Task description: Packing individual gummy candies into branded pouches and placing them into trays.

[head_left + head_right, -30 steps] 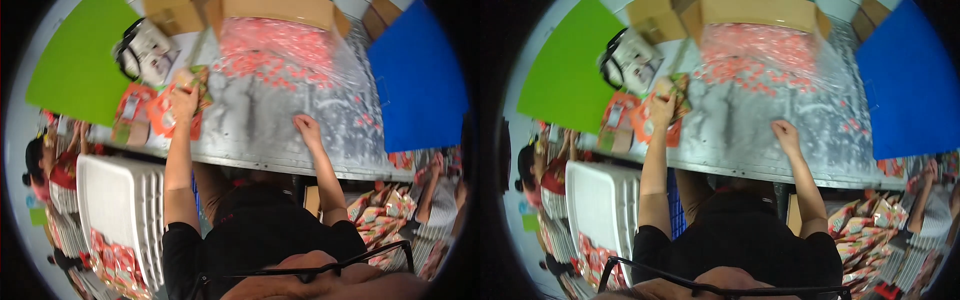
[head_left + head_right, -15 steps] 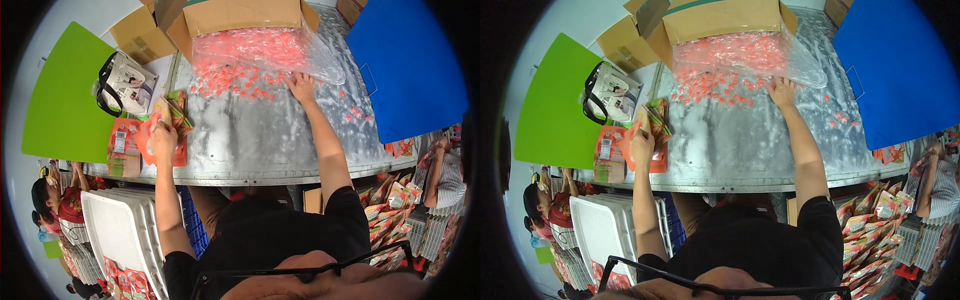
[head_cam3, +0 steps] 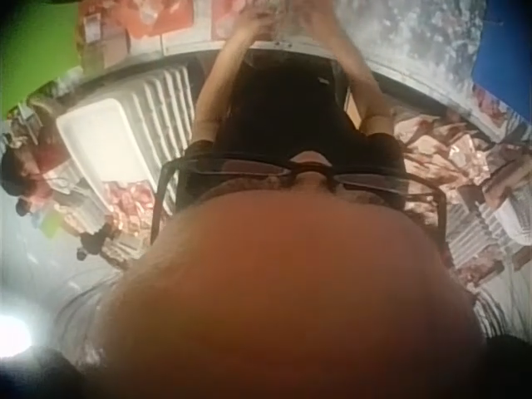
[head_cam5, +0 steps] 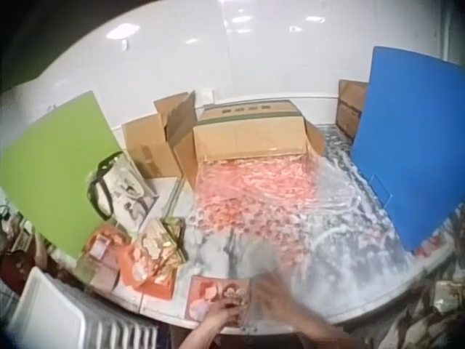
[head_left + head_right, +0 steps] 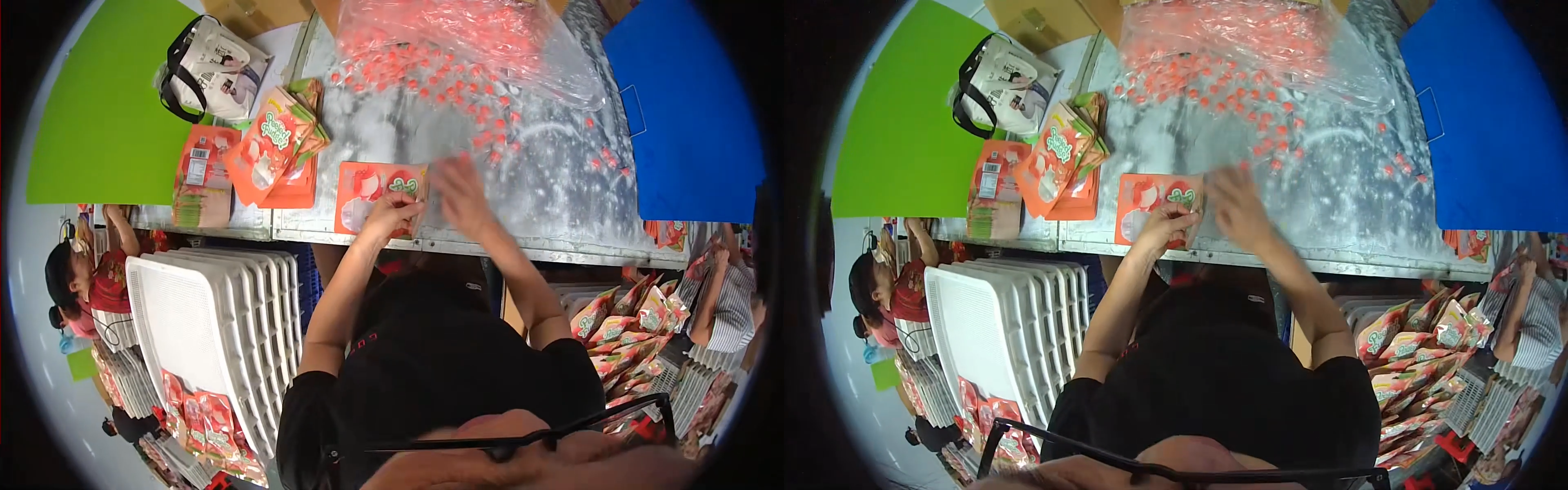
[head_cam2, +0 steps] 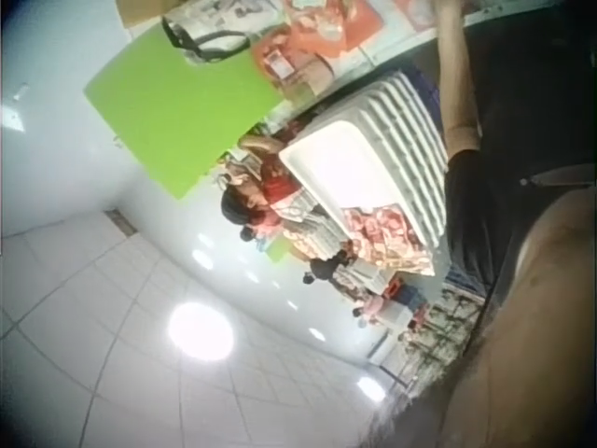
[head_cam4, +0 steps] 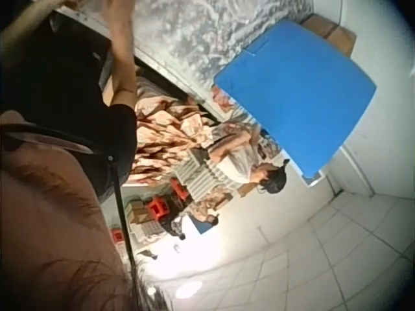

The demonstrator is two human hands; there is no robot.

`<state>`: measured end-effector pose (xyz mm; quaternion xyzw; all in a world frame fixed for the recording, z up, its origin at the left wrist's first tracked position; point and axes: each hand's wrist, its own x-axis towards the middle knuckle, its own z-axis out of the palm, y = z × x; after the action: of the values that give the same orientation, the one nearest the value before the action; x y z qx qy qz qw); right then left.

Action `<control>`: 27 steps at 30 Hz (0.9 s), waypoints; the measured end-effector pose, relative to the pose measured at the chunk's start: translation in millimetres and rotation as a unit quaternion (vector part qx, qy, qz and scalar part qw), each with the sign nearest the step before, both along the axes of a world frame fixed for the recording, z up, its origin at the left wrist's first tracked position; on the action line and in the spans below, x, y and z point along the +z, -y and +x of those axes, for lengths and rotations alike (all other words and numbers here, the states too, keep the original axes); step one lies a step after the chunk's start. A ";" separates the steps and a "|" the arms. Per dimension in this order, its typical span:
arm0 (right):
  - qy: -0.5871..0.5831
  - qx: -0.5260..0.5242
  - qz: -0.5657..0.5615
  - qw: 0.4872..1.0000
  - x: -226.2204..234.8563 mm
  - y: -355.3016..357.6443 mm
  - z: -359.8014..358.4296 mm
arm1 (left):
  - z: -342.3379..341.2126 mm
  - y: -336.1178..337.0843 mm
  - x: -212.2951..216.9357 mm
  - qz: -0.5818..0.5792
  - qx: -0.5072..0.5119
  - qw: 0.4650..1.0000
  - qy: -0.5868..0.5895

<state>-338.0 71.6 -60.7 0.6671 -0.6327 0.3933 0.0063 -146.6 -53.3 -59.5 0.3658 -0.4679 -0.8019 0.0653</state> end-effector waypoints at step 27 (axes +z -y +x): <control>-0.045 0.117 -0.037 0.991 33.1 -0.1 39.2 | -2.2 -21.9 39.9 -0.360 0.021 0.930 0.068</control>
<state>-298.8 71.7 -27.6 0.7526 -0.5343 0.3845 0.0134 -148.9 -31.4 -19.6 0.3815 -0.7208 -0.5507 0.1779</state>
